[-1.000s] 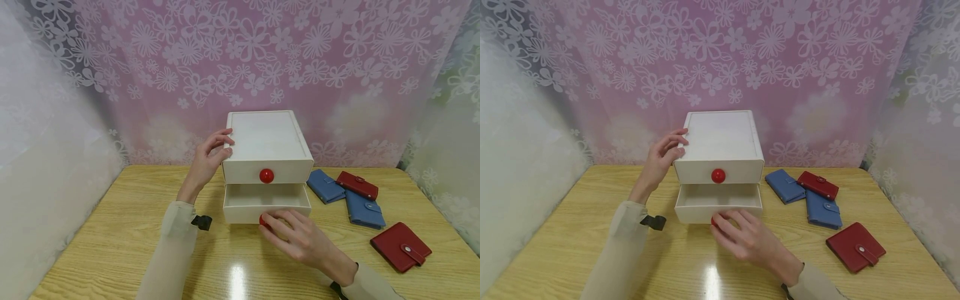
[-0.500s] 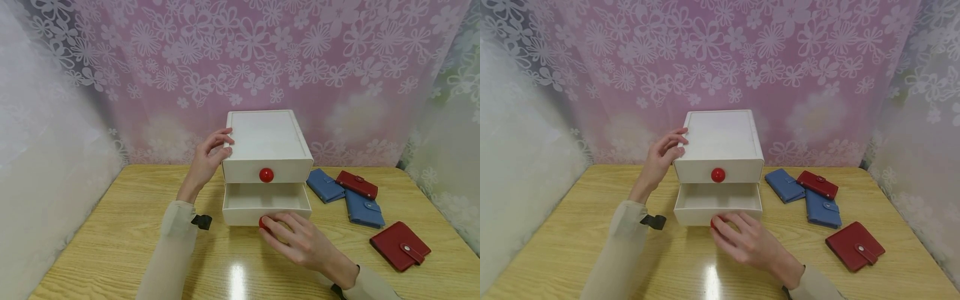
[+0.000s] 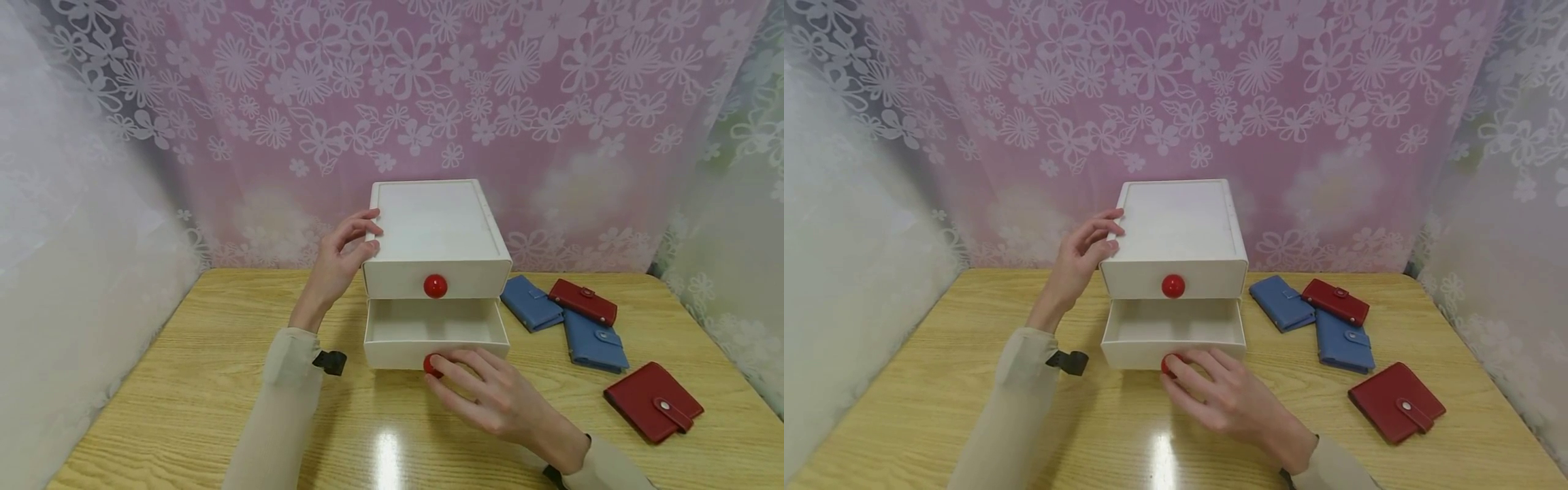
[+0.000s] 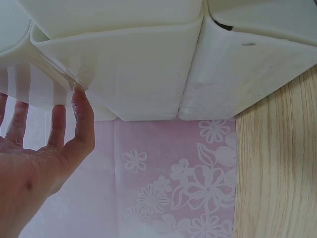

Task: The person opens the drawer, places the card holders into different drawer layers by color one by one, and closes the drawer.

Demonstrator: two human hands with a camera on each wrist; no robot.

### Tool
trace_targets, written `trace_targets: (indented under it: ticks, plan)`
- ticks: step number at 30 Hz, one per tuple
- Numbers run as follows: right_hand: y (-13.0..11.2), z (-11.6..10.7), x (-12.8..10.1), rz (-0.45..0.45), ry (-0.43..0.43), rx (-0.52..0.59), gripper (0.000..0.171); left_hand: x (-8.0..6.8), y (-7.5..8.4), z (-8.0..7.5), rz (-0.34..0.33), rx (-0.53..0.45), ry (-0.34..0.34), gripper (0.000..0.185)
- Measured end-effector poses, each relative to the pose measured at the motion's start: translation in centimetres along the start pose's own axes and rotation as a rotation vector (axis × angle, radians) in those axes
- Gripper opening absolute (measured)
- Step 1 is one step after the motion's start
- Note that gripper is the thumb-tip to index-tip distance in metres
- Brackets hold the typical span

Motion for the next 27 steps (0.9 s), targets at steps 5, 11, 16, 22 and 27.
trace_targets:
  ticks: [5,11,16,22,27]
  plan:
    - [0.2,-0.5,-0.1,0.004,0.027,-0.003,0.026,0.0,0.1,0.0,0.004,0.001,0.002,0.021]
    - [0.5,-1.0,-0.4,0.007,0.071,-0.002,0.025,0.0,0.0,0.0,0.008,0.0,0.002,0.022]
    - [0.8,-1.6,-0.6,0.023,0.08,0.003,0.026,0.0,0.1,0.0,0.008,0.004,0.007,0.021]
    - [0.9,-2.6,-1.0,0.08,0.039,-0.014,0.029,-0.1,0.2,0.0,-0.004,0.003,0.001,0.021]
    - [1.3,-3.1,-1.0,0.094,0.055,-0.057,0.028,-0.1,0.2,0.1,-0.003,0.005,0.005,0.021]
Point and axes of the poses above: each hand's wrist, its own x-axis towards the middle knuckle, its own z-axis out of the palm, y = z × x, the point moved 3 cm from there along x, towards the middle knuckle, and after that the axes turned 12 degrees about -z, right-handed, at the moved point
